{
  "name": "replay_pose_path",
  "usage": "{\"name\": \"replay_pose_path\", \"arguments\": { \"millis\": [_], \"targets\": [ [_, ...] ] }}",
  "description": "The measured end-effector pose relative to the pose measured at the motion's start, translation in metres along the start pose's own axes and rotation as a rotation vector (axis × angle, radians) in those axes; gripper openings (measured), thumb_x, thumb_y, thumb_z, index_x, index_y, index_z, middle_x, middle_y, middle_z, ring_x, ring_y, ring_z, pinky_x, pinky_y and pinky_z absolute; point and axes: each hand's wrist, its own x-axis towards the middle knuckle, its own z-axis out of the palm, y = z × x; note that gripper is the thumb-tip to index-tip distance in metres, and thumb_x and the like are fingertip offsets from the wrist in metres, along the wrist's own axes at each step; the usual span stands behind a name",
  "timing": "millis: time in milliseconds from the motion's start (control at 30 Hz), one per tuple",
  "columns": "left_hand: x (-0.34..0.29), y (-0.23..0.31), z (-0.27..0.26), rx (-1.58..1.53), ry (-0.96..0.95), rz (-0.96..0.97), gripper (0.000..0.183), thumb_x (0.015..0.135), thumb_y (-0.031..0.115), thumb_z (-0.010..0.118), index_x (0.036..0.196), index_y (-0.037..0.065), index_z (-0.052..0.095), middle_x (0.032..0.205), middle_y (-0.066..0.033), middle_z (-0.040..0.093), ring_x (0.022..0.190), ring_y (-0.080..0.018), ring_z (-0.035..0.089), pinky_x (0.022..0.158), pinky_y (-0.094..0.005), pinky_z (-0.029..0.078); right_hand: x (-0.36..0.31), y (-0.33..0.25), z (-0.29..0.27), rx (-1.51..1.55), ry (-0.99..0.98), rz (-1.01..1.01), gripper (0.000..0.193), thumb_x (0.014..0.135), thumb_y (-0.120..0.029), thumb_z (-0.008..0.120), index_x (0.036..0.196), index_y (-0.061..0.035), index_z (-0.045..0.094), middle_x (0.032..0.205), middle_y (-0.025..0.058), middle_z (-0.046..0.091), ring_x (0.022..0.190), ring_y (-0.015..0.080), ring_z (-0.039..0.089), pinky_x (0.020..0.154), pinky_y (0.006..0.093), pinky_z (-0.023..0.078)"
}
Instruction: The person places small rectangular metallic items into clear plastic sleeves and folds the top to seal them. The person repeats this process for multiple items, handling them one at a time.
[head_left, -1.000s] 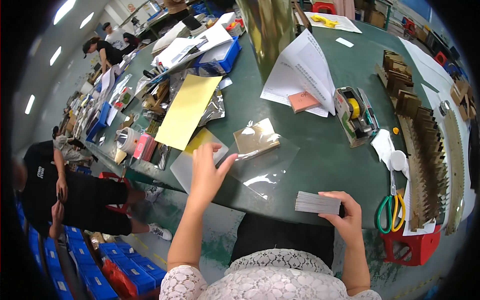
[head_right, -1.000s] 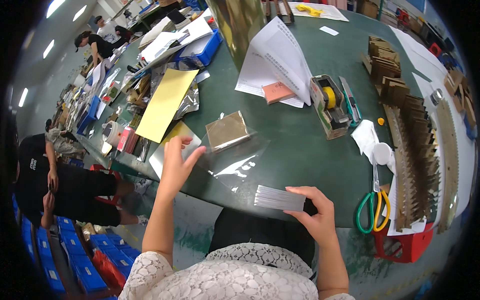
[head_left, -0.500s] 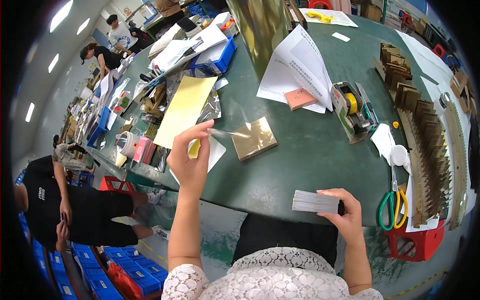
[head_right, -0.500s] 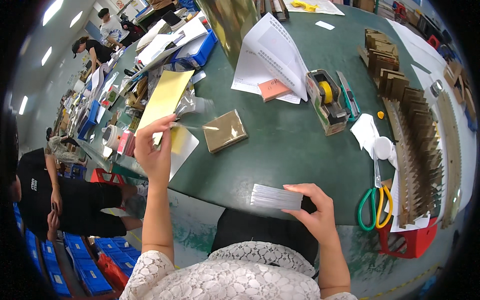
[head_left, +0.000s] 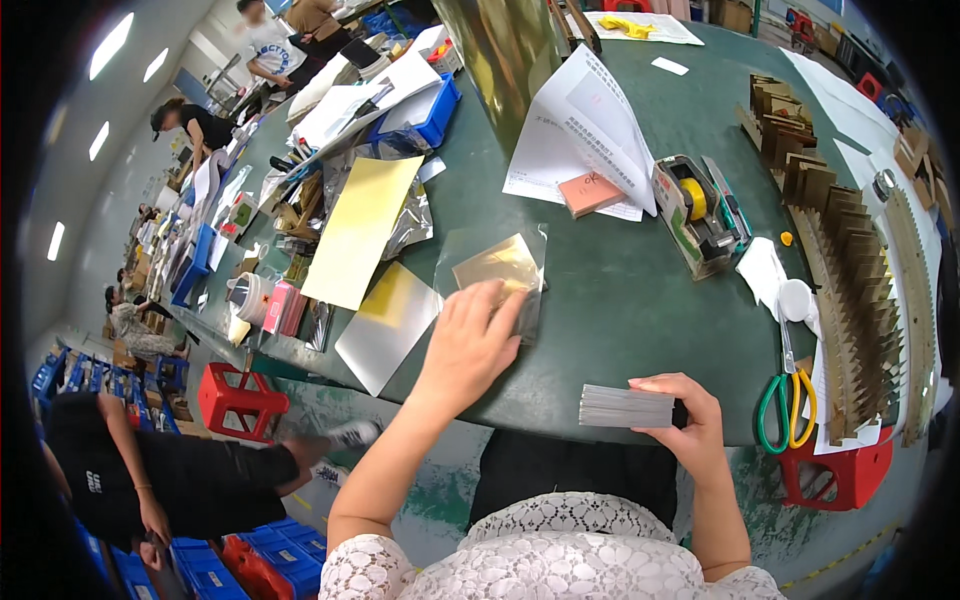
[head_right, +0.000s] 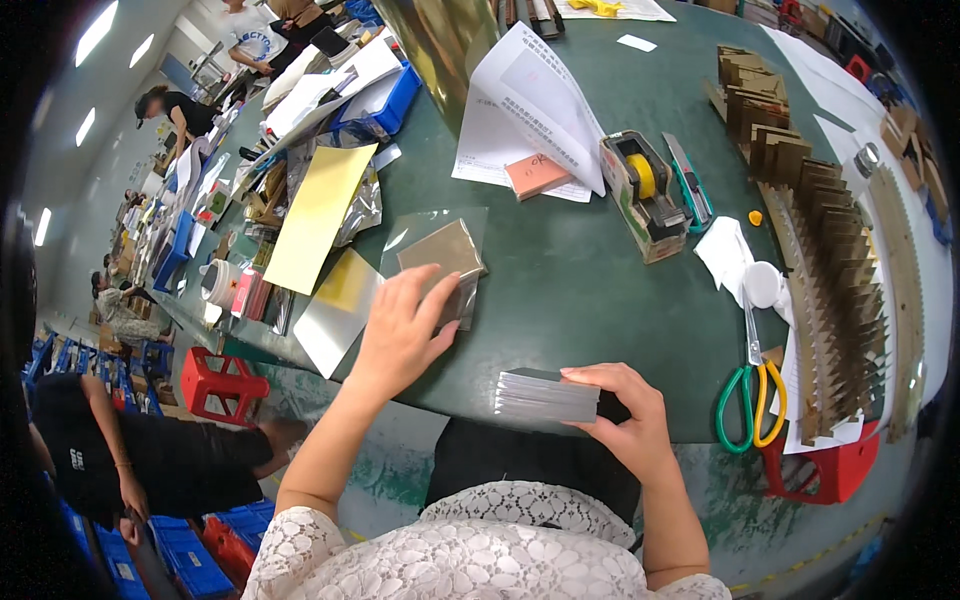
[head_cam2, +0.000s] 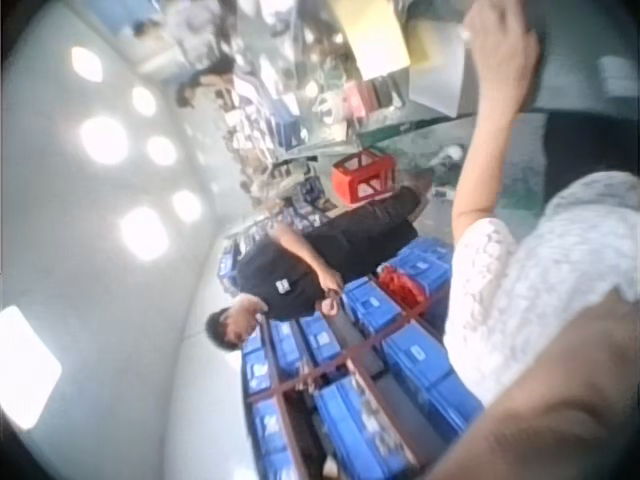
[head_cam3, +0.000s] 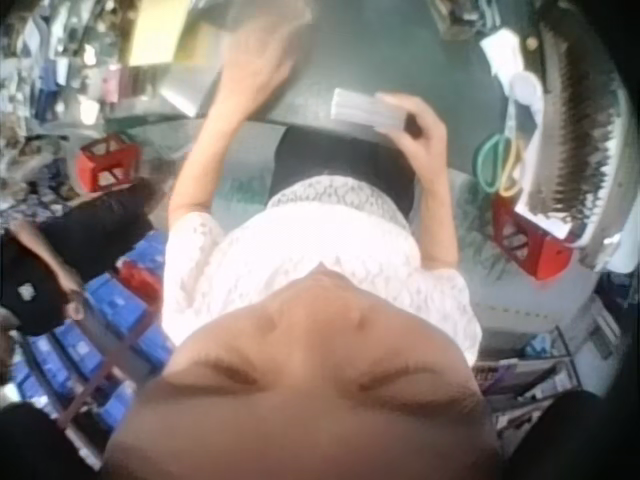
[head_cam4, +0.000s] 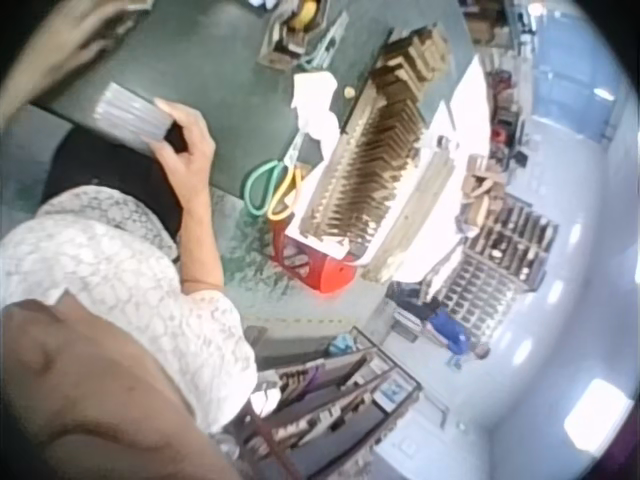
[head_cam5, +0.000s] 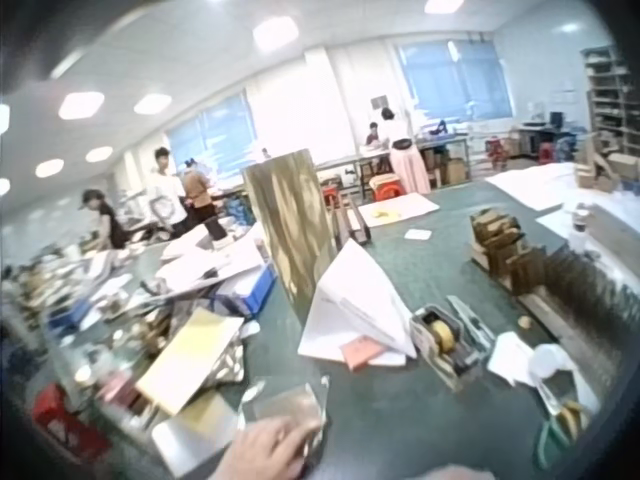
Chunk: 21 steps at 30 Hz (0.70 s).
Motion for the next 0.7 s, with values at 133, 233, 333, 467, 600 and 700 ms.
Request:
{"name": "replay_pose_path", "arguments": {
  "millis": [133,233,333,467,600,700],
  "targets": [
    [0.002,-0.003,0.016,-0.114,0.089,-0.090,0.026,0.080,0.004,0.073,0.105,0.005,0.067,0.098,-0.0068,0.068,0.090,-0.0249,0.061,0.081,-0.0375,0.048,0.000,-0.007,0.003,-0.016,-0.004,0.043,0.046,0.067,0.001,0.082,0.110,-0.0050,0.069,0.112,0.0104,0.073,0.103,0.0248,0.068,0.091,0.0351,0.052],
    [0.016,0.008,-0.001,-0.199,0.232,-0.160,0.014,0.078,0.000,0.076,0.090,0.003,0.070,0.088,-0.0067,0.071,0.080,-0.0249,0.062,0.074,-0.0334,0.048,0.002,-0.007,0.000,-0.048,-0.007,0.045,0.047,0.065,0.001,0.084,0.110,-0.0044,0.069,0.112,0.0118,0.073,0.103,0.0245,0.069,0.091,0.0343,0.051],
    [0.024,0.028,-0.022,-0.376,0.268,-0.285,0.010,0.076,-0.003,0.078,0.079,0.003,0.070,0.088,-0.0060,0.073,0.074,-0.0165,0.065,0.062,-0.0249,0.048,0.002,-0.007,-0.002,-0.058,0.010,0.076,0.046,0.067,0.000,0.083,0.110,-0.0037,0.069,0.112,0.0112,0.073,0.103,0.0241,0.068,0.092,0.0341,0.051],
    [0.008,0.053,-0.008,-1.009,0.181,-0.563,0.012,0.084,-0.007,0.072,0.093,-0.003,0.066,0.093,-0.0071,0.065,0.076,-0.0105,0.065,0.068,-0.0227,0.056,0.007,-0.014,-0.001,-0.037,0.014,0.117,0.043,0.070,-0.002,0.083,0.110,-0.0029,0.069,0.111,0.0110,0.073,0.102,0.0233,0.068,0.091,0.0337,0.051],
    [0.003,0.072,0.004,-0.966,0.213,-0.503,0.010,0.087,-0.006,0.069,0.096,-0.002,0.069,0.099,-0.0069,0.061,0.088,-0.0122,0.064,0.072,-0.0235,0.056,0.006,-0.014,0.001,-0.041,0.020,0.126,0.041,0.071,-0.003,0.084,0.109,-0.0024,0.069,0.111,0.0113,0.073,0.102,0.0226,0.068,0.091,0.0333,0.050],
    [-0.005,0.079,0.005,-0.805,0.327,-0.416,0.012,0.086,-0.006,0.070,0.097,0.000,0.072,0.102,-0.0080,0.062,0.089,-0.0135,0.064,0.073,-0.0246,0.056,0.005,-0.013,0.002,-0.019,0.039,0.140,0.041,0.071,-0.003,0.084,0.108,-0.0021,0.069,0.110,0.0114,0.073,0.102,0.0225,0.068,0.091,0.0333,0.050]
  ]
}}
